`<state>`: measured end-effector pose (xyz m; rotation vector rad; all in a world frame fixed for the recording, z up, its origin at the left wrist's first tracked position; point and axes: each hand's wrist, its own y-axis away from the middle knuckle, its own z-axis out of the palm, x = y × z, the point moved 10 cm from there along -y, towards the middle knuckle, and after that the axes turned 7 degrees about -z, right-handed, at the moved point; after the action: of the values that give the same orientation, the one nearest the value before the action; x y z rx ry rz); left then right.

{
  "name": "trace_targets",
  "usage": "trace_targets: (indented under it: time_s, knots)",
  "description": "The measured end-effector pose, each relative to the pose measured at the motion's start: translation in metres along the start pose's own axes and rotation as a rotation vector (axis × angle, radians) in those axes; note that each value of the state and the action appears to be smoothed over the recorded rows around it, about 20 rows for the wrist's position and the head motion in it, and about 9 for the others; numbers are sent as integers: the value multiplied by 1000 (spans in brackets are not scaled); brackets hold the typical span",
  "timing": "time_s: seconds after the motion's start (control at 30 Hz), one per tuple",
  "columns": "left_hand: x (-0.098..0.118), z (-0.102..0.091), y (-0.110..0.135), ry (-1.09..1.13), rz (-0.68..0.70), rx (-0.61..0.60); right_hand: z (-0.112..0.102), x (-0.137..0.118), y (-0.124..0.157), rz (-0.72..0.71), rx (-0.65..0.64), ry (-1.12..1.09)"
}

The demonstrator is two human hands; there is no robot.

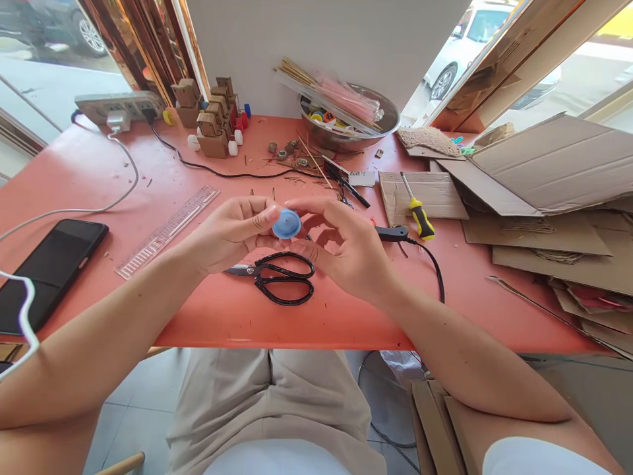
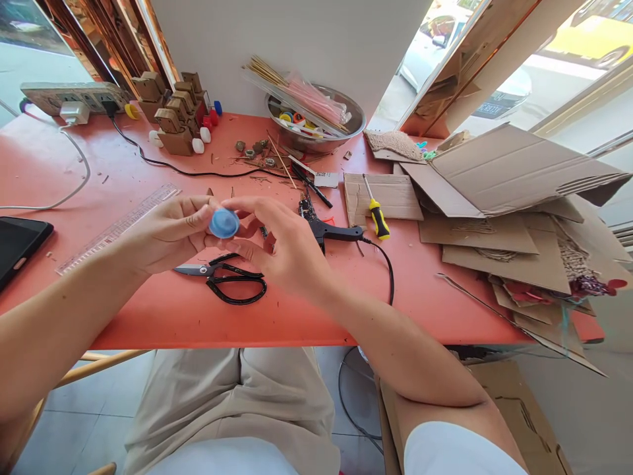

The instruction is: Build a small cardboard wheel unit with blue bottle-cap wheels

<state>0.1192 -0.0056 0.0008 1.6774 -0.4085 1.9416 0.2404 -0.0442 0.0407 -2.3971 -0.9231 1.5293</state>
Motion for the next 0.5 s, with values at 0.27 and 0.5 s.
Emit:
trace_targets:
  time_s: [0.27, 0.5]
  knots:
    - [-1, 16, 2, -105, 26, -11, -8, -8, -1, -78, 42, 56]
    - [56, -60, 18, -749, 486, 552, -34, 6, -2, 2, 216, 51]
